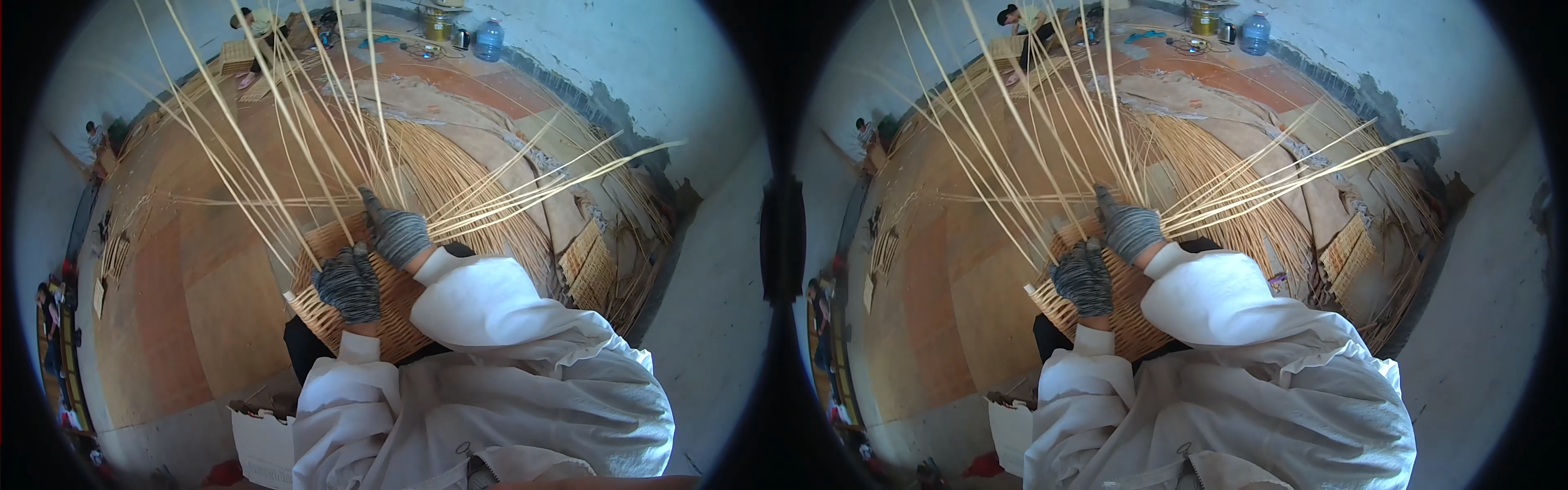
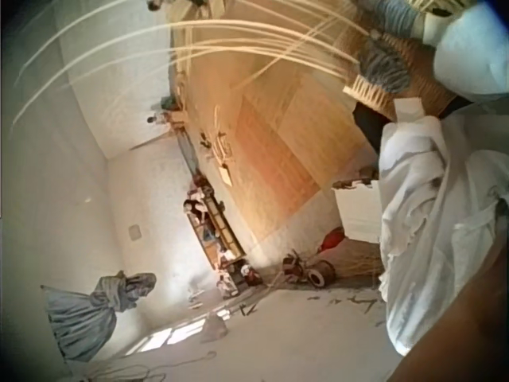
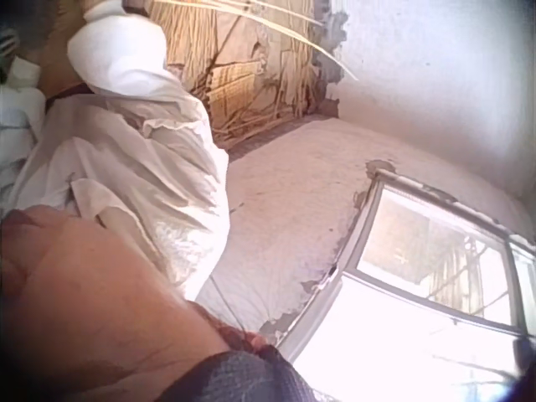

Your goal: The person weaves a rectangular basket using thin bamboo strips, interlacing them through vertical stakes while seated on the floor. The person repeatedly adjusts the basket's orientation and tightens the weave by hand.

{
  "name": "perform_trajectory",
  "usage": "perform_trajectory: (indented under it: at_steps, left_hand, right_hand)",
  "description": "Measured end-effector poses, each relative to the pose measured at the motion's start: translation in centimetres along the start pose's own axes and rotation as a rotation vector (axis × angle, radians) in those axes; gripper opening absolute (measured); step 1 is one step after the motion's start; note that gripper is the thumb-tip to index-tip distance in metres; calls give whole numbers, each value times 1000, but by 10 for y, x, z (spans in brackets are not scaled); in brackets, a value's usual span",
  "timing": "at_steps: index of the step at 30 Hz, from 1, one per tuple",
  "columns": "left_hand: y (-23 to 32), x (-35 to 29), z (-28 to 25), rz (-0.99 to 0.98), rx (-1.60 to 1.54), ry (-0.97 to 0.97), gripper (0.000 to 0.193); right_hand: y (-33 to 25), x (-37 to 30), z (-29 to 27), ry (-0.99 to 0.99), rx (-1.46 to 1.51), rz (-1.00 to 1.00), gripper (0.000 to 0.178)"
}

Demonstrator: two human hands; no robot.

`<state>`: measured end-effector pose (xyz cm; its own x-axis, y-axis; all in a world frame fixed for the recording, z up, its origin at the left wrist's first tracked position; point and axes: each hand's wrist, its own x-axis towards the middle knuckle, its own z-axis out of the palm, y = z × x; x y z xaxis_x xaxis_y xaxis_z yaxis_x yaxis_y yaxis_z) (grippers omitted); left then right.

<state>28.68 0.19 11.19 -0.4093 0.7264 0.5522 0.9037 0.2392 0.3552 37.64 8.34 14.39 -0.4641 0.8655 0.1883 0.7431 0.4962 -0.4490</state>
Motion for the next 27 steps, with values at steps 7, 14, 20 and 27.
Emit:
perform_trajectory:
  at_steps: [7,14,20,27]
  left_hand:
    - [-17,30,-50,-65,-861,370,25]
    - [-28,88,-71,-248,-80,-578,50]
    - [-38,97,-46,-481,-159,-557,50]
    - [-53,0,-50,41,-552,181,36]
  right_hand:
    - [-3,-4,-17,48,-10,89,65]
    - [-16,1,-27,-105,-33,164,62]
    - [1,-3,-27,-10,114,9,56]
    - [75,-135,7,282,263,-364,34]
